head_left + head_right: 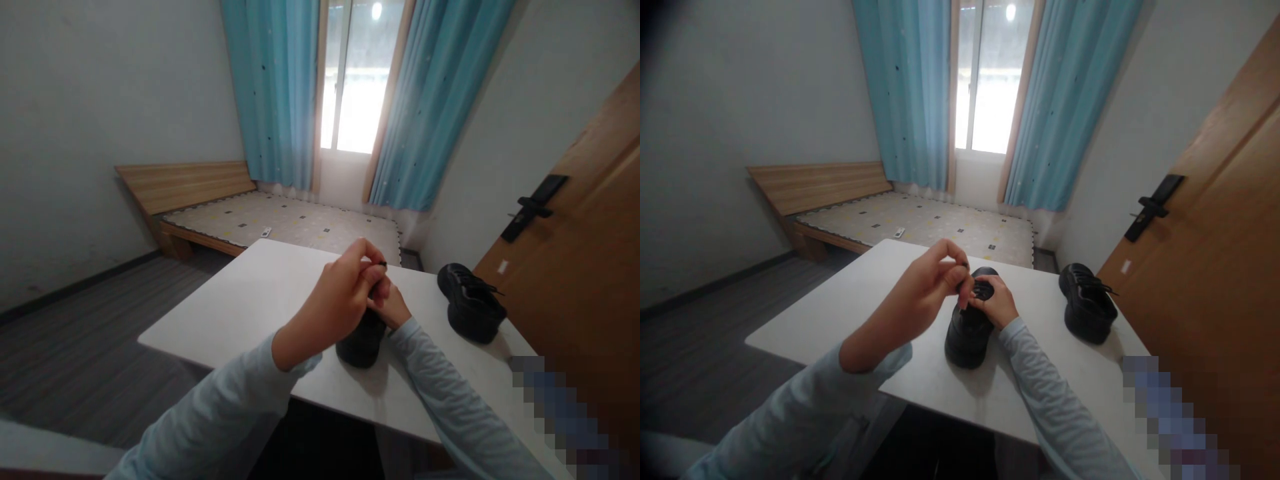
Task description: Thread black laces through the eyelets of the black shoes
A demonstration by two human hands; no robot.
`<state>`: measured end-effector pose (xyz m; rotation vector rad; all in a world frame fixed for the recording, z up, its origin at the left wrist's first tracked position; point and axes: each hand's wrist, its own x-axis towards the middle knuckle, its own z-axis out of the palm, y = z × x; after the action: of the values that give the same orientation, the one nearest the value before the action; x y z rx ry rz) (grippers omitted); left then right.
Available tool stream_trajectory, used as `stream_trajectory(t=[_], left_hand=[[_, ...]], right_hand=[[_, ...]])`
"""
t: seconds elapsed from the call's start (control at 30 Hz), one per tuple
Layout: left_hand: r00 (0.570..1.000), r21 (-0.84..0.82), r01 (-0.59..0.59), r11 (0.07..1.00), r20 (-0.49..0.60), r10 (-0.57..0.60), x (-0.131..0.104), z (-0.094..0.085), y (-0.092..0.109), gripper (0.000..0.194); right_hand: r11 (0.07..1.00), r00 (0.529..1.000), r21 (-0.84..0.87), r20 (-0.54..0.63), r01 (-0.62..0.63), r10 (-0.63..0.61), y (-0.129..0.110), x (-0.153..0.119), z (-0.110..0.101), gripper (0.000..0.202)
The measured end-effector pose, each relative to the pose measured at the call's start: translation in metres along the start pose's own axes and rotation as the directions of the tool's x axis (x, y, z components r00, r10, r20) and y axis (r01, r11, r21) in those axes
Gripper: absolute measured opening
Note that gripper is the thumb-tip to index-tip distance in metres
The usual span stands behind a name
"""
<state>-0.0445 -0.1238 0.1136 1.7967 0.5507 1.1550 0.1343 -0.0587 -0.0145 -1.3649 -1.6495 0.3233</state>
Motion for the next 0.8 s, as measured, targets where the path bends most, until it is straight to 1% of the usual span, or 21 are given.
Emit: stream_trajectory(t=[0.07,0.13,0.23,0.3,0.43,0.47,0.5,0.57,0.63,0.7,0.8], left_hand=[[0.999,-0.063,-0.018,0.998,-0.042,0.016,0.016,-0.006,-0.005,0.005],[0.992,-0.098,-0.015,0.995,-0.124,0.002,0.033,-0.011,-0.012,0.006],[0.968,-0.11,-0.01,0.994,-0.248,-0.018,0.06,-0.018,-0.029,0.006],[0.95,-0.087,0.001,0.996,-0.311,-0.028,0.075,-0.023,-0.044,0.004],[0.901,0.054,0.025,0.998,-0.434,0.001,0.095,-0.033,-0.075,0.005],[0.895,0.051,0.04,0.998,-0.445,-0.013,0.098,-0.035,-0.082,0.005],[0.889,0.022,0.071,0.997,-0.454,-0.053,0.1,-0.036,-0.089,0.005],[0.872,-0.067,0.143,0.987,-0.464,-0.157,0.101,-0.036,-0.102,0.005],[0.856,-0.156,0.183,0.971,-0.46,-0.236,0.101,-0.034,-0.115,0.005],[0.863,-0.211,0.208,0.955,-0.421,-0.281,0.098,-0.031,-0.129,0.006],[0.877,-0.225,0.25,0.942,-0.36,-0.319,0.093,-0.026,-0.15,0.006]], right_hand=[[1.0,1.0,0.011,0.019,-0.016,0.016,0.001,0.0,0.0,0.049],[1.0,0.999,0.014,0.025,-0.022,0.021,0.002,0.0,-0.001,0.049],[0.999,0.999,0.004,0.022,-0.033,0.033,0.003,0.0,-0.002,0.05],[1.0,0.999,0.003,0.023,-0.031,0.031,0.003,0.0,-0.002,0.049],[1.0,1.0,0.002,0.022,-0.02,0.02,0.0,0.0,-0.003,0.048],[1.0,0.999,0.002,0.025,-0.019,0.019,0.0,-0.001,-0.003,0.048],[1.0,0.999,0.004,0.029,-0.019,0.019,-0.001,-0.001,-0.004,0.047],[1.0,0.999,0.012,0.035,-0.019,0.019,-0.002,0.0,-0.004,0.047],[0.999,0.999,0.026,0.035,-0.022,0.021,-0.001,0.0,-0.004,0.047],[0.999,0.999,0.045,0.033,-0.025,0.023,-0.001,0.0,-0.005,0.047],[0.998,0.999,0.071,0.041,-0.002,-0.001,-0.002,0.001,-0.005,0.041]])
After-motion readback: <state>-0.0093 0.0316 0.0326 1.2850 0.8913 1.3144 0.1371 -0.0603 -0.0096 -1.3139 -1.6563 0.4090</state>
